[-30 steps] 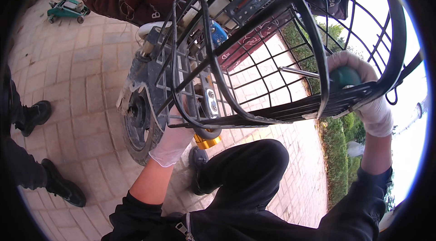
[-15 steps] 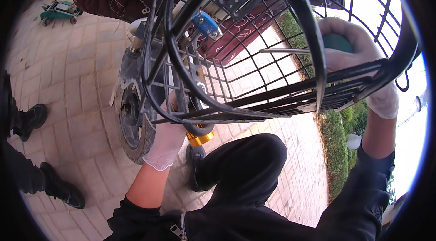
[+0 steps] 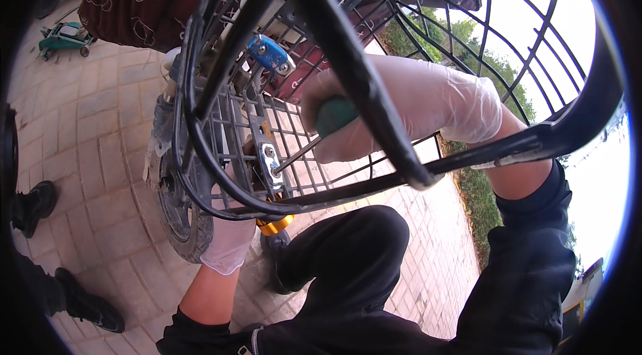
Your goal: The person installs a gold-colored front light onto the front basket of a scooter. They position the light, thread a wire through the basket, and use a screwdriver to tighten the mounting screws. The person then connects the light's wire to the scooter's wiring harness.
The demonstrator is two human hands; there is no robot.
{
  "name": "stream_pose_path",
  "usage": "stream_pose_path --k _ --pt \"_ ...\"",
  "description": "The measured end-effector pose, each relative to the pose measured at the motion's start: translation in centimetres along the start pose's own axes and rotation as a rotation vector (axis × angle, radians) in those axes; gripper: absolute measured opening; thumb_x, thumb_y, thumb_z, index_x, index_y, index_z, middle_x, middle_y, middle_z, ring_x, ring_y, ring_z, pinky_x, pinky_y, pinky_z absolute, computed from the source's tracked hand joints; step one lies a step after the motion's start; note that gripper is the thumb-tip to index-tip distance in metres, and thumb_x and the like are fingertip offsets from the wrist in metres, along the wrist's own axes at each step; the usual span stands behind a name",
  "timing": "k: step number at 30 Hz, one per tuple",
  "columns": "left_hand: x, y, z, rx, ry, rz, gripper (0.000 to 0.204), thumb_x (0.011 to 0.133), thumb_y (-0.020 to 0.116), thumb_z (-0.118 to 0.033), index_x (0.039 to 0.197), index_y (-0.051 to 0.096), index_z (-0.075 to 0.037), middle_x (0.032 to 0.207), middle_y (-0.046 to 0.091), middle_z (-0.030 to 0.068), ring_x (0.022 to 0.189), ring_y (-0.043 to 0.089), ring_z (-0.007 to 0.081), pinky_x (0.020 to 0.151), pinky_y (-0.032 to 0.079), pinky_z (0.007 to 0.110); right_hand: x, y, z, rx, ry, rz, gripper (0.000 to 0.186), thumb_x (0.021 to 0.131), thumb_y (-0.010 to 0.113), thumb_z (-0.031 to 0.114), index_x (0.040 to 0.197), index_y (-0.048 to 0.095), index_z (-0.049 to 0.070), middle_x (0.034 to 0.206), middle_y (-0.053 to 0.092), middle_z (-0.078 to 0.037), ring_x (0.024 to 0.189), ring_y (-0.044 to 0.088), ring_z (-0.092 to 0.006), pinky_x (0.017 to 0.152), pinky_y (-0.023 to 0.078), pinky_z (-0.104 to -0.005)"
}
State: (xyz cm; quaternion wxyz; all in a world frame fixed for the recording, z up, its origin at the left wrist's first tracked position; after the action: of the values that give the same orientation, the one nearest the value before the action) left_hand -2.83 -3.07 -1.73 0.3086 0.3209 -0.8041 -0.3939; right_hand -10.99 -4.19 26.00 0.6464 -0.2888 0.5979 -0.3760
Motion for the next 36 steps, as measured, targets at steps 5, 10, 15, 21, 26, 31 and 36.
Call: stream_pose_path --k 5,10,15,21,26,31,36 --pt "0.0 0.1 -0.1 0.028 -0.008 -0.016 0.052 0.102 0.051 -0.032 0.144 0.047 -0.001 0.131 0.060 0.0114 0.114 0.063 0.0193 0.099 0.052 0.035 0.2 0.2 0.1 -0.041 0.151 0.002 0.038 0.074 0.082 0.017 0.103 0.066 -0.001 0.077 0.067 -0.006 0.066 0.066 -0.0161 0.060 0.053 -0.0271" --pt "-0.2 0.2 -0.1 0.078 -0.018 -0.044 0.054 0.101 0.054 -0.032 0.144 0.047 -0.002 0.130 0.061 0.0090 0.113 0.063 0.0170 0.099 0.051 0.033 -0.1 0.3 0.8 -0.056 0.181 -0.021 0.041 0.074 0.082 0.018 0.107 0.067 -0.001 0.075 0.067 -0.006 0.065 0.066 -0.0162 0.058 0.053 -0.0269" --pt "0.2 -0.2 0.4 -0.104 -0.054 -0.037 0.055 0.096 0.061 -0.026 0.145 0.047 -0.003 0.128 0.063 0.0074 0.113 0.063 0.0162 0.099 0.050 0.032 -0.1 0.4 0.9 -0.116 0.100 -0.050 0.043 0.074 0.084 0.022 0.108 0.067 0.002 0.084 0.069 -0.008 0.072 0.068 -0.0192 0.065 0.056 -0.0299" --pt "0.1 -0.6 1.4 -0.190 -0.067 -0.051 0.057 0.096 0.061 -0.028 0.145 0.046 -0.003 0.129 0.062 0.0085 0.115 0.063 0.0189 0.099 0.053 0.034 -0.8 0.8 1.0 -0.396 -0.182 -0.076 0.043 0.073 0.086 0.023 0.106 0.067 0.002 0.096 0.070 -0.012 0.087 0.070 -0.0266 0.076 0.059 -0.0357" --pt "0.3 -1.4 1.6 -0.217 -0.142 -0.065 0.056 0.100 0.055 -0.036 0.145 0.045 -0.004 0.130 0.060 0.0113 0.116 0.062 0.0212 0.098 0.054 0.036 -0.3 0.6 0.6 -0.430 -0.435 -0.057 0.037 0.073 0.085 0.015 0.104 0.069 0.005 0.093 0.068 -0.011 0.087 0.070 -0.0261 0.074 0.059 -0.0366" --pt "0.1 -1.0 1.3 -0.104 -0.101 -0.052 0.052 0.103 0.049 -0.037 0.143 0.046 -0.004 0.131 0.059 0.0119 0.116 0.062 0.0217 0.098 0.054 0.037 -0.2 0.6 0.5 -0.474 -0.548 -0.032 0.038 0.071 0.086 0.017 0.103 0.069 0.005 0.090 0.068 -0.010 0.086 0.069 -0.0255 0.073 0.059 -0.0366" --pt "0.5 -1.3 1.3 -0.239 -0.147 -0.033 0.053 0.103 0.046 -0.039 0.143 0.046 -0.003 0.131 0.059 0.0128 0.116 0.062 0.0224 0.099 0.055 0.037 -0.1 0.8 0.6 -0.295 -0.274 0.062 0.042 0.070 0.087 0.023 0.103 0.069 0.005 0.093 0.069 -0.010 0.084 0.069 -0.0244 0.072 0.059 -0.0348"
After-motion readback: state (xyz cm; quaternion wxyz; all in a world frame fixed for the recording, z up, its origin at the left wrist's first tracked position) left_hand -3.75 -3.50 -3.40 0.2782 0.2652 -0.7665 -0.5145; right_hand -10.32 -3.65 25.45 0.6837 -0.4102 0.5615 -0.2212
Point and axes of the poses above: each hand's wrist, its own x-axis towards the middle knuckle, its own y-axis out of the palm, z = x × y, the point moved 2 cm from there along x, towards the middle knuckle
